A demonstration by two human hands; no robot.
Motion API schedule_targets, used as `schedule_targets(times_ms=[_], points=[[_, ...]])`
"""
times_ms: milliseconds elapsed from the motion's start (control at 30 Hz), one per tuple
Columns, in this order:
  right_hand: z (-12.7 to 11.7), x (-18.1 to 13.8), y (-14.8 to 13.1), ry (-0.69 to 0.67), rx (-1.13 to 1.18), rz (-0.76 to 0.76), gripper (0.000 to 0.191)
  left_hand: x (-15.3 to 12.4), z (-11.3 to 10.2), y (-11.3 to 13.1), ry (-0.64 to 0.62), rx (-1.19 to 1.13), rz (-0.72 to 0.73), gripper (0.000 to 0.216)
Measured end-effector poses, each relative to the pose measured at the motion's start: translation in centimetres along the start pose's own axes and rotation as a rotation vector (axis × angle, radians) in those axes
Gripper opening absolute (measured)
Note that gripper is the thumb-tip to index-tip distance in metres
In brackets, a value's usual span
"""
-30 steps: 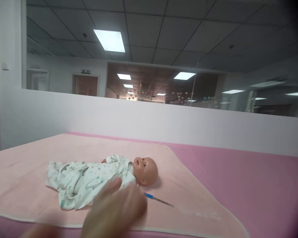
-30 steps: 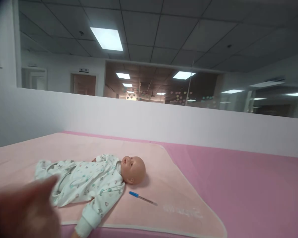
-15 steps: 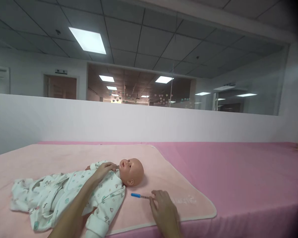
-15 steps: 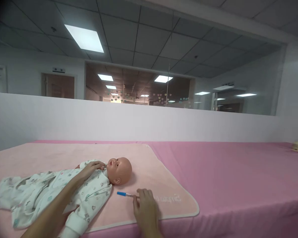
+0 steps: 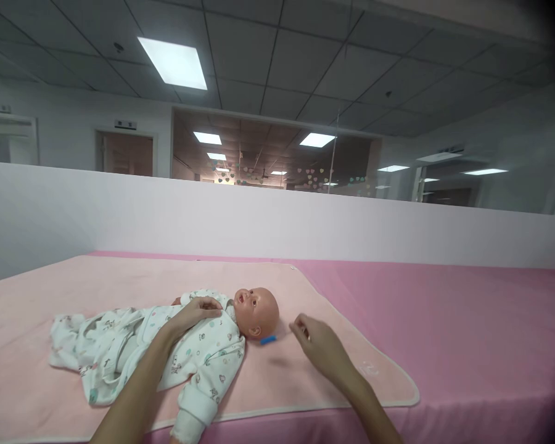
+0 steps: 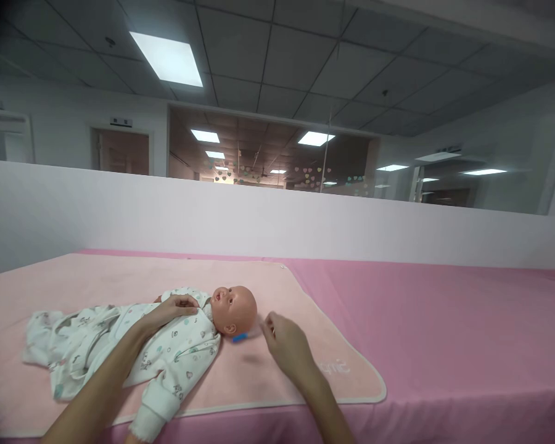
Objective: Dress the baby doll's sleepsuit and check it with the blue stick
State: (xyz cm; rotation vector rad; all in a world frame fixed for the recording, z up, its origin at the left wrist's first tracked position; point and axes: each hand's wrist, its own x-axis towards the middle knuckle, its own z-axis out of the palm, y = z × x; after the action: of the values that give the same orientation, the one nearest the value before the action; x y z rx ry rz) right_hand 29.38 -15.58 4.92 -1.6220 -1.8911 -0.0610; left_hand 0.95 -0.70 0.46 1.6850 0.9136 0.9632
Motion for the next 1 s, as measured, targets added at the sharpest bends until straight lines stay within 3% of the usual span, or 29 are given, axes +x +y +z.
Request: schedule_targets(times_ms=[100, 233, 333, 500, 700, 1000], points=[[-3.5, 3.3, -1.7, 0.084, 0.1, -0.038, 0.04, -0.3, 0.1, 0.5, 0.001, -0.04, -0.01, 0.032], [-6.8, 8.0, -3.0, 0.092, 0.717, -0.036, 0.046, -0.8, 0.1, 0.9, 0.002, -0.186, -0.026, 0.029], [-7.0, 10.8, -3.2, 0.121, 1.036, 0.047, 0.048, -1.0, 0.1, 0.9, 0.012, -0.258, -0.026, 0.026], [-4.8, 12.8, -3.1, 0.004, 0.865, 0.214, 0.044, -1.0, 0.1, 0.7, 0.017, -0.296, -0.008, 0.026], [-4.4, 13.0, -2.9, -0.152, 0.814, 0.194, 0.042, -1.2, 0.0, 0.9, -0.009, -0.335, 0.0, 0.023], [-4.9, 12.5, -4.2, -0.274, 0.813, 0.183, 0.042, -0.8, -0.1, 0.4, 0.006, -0.335, -0.004, 0.025]])
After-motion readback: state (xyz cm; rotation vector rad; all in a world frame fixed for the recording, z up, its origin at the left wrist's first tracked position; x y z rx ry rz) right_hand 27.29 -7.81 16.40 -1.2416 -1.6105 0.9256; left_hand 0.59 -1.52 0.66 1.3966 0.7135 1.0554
